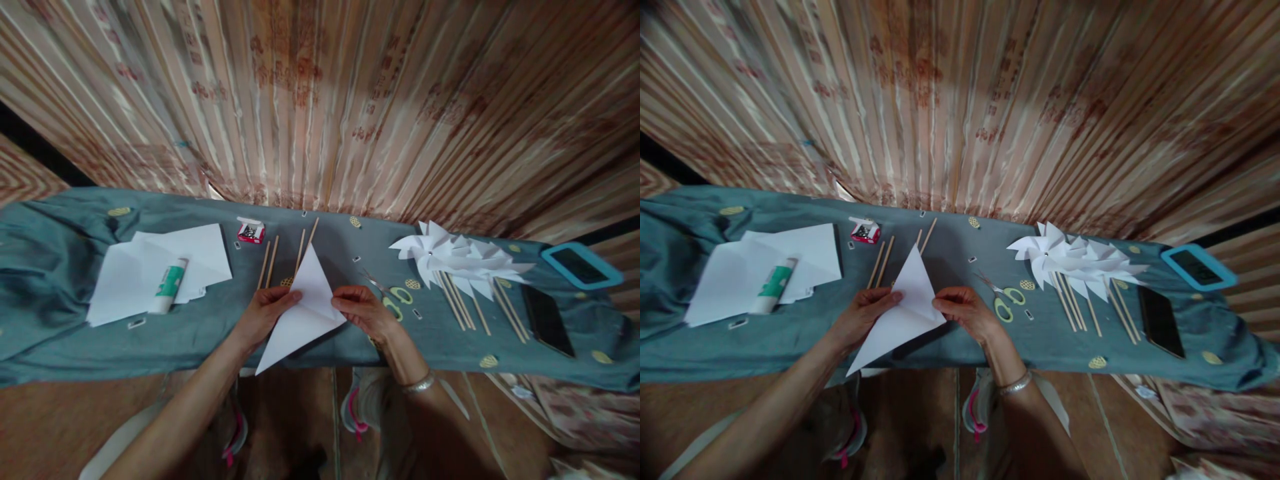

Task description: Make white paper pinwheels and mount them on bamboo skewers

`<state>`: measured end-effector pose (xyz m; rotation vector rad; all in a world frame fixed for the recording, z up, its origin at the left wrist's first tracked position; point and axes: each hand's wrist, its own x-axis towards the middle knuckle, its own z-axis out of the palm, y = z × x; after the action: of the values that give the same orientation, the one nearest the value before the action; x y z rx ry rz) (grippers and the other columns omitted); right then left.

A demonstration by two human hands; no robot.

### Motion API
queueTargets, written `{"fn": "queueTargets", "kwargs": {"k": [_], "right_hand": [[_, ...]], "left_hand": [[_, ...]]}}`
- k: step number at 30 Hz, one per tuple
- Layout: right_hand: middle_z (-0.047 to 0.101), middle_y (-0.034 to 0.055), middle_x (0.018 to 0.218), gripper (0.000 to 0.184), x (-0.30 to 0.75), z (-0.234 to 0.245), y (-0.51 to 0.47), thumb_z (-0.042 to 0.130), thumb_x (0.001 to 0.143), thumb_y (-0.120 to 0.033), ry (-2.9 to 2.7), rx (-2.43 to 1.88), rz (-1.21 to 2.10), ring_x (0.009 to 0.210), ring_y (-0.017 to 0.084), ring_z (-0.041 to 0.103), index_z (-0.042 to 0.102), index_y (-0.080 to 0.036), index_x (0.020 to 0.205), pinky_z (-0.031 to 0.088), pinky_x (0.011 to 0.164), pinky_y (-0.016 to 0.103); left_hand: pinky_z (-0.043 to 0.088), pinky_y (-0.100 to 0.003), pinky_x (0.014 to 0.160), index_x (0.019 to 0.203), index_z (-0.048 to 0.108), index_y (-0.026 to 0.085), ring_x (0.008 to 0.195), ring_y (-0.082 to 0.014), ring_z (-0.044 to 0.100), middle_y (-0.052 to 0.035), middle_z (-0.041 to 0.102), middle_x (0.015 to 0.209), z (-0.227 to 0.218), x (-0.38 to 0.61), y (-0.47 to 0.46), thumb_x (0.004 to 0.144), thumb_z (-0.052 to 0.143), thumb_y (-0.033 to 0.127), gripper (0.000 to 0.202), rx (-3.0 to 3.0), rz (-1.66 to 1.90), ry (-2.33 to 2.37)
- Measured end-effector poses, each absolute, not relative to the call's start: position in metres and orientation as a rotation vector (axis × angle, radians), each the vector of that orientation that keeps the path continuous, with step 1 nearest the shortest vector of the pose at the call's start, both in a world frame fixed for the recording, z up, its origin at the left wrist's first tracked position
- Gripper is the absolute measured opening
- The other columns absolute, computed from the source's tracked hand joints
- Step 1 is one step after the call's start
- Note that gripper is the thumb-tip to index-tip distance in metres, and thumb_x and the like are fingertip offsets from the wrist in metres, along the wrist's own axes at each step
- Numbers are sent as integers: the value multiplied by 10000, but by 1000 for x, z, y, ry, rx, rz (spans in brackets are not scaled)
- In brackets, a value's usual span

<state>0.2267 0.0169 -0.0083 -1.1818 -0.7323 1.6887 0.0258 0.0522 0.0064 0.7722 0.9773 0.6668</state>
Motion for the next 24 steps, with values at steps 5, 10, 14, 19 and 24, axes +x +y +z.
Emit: {"fn": "queueTargets", "kwargs": {"k": [5, 10, 14, 19, 24], "right_hand": [[670, -17, 642, 335, 226, -5, 15, 875, 523, -396, -689, -1131, 1732, 555, 79, 581, 740, -176, 735, 453, 524, 193], [742, 61, 789, 324, 222, -6, 12, 840, 604, -401, -788, -1070, 1788, 669, 125, 663, 746, -162, 802, 471, 551, 201], [746, 44, 749, 284, 212, -7, 12, 852, 583, -373, -801, -1066, 1770, 634, 107, 657, 747, -168, 748, 471, 548, 189], [728, 9, 662, 290, 207, -7, 14, 871, 537, -350, -757, -1064, 1736, 598, 106, 656, 750, -182, 740, 487, 554, 200], [721, 7, 631, 294, 207, -5, 13, 877, 524, -355, -772, -1073, 1727, 572, 98, 649, 752, -174, 721, 483, 538, 191]], "left_hand": [[305, -195, 374, 659, 687, 133, 389, -88, 485, 2, 619, 498, 7, 22, 54, 510, 835, 477, 403, 797, 719, 1058], [352, -192, 411, 646, 664, 140, 429, -96, 520, 10, 624, 515, 7, 21, 58, 513, 839, 486, 409, 753, 886, 1101], [337, -199, 401, 643, 657, 141, 416, -94, 504, 10, 616, 509, 6, 23, 57, 542, 825, 490, 400, 753, 903, 1106], [345, -203, 402, 634, 649, 152, 418, -102, 515, 19, 602, 497, 4, 28, 54, 523, 833, 478, 391, 723, 883, 1094], [352, -197, 391, 619, 628, 147, 404, -95, 507, 12, 614, 493, 6, 33, 52, 489, 846, 481, 420, 669, 868, 1072]]}}
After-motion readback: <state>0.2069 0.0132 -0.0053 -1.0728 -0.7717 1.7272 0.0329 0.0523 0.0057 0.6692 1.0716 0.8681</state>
